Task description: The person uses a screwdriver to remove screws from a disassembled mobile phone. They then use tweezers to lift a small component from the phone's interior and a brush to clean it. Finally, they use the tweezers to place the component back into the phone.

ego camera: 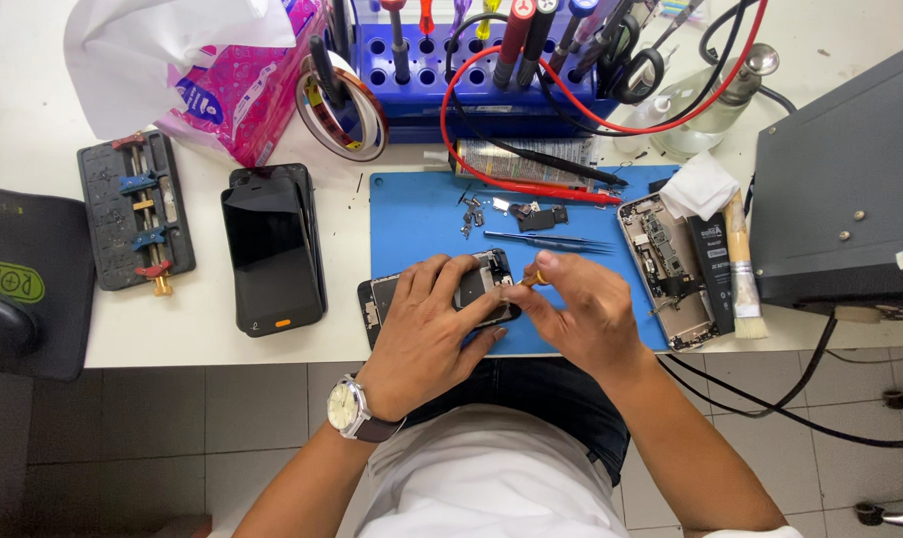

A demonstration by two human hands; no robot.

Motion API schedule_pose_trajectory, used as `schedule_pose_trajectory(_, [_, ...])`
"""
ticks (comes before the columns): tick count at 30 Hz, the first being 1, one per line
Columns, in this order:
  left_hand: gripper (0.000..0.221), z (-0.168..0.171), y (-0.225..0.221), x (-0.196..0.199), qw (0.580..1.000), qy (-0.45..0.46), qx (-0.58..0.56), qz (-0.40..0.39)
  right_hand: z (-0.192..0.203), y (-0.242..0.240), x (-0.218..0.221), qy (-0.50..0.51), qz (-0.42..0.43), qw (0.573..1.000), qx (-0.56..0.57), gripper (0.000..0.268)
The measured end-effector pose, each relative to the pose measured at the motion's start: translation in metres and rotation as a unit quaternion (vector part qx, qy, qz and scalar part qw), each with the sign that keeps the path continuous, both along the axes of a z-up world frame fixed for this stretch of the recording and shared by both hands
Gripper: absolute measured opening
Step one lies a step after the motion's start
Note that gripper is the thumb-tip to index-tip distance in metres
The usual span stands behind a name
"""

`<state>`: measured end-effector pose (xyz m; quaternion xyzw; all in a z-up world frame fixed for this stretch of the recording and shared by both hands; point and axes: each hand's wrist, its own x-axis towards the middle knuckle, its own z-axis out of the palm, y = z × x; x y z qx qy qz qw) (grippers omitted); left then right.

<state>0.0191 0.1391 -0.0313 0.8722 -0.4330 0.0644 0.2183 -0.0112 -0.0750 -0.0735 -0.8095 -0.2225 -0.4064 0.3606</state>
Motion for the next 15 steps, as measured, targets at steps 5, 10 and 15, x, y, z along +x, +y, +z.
schedule_pose_trajectory(5, [0.038, 0.001, 0.001, 0.001, 1.0, 0.024, 0.009, -0.004, 0.009, 0.002, -0.004, 0.02, 0.016, 0.999, 0.026, 0.046])
schedule_pose_trajectory(10, [0.036, 0.003, 0.0, 0.0, 1.0, 0.006, -0.004, -0.003, 0.027, 0.005, -0.007, 0.051, 0.019, 0.998, -0.015, 0.038])
schedule_pose_trajectory(15, [0.036, -0.001, -0.001, -0.004, 1.0, -0.012, -0.008, 0.008, 0.023, 0.008, -0.004, 0.043, 0.016, 0.999, -0.014, 0.037])
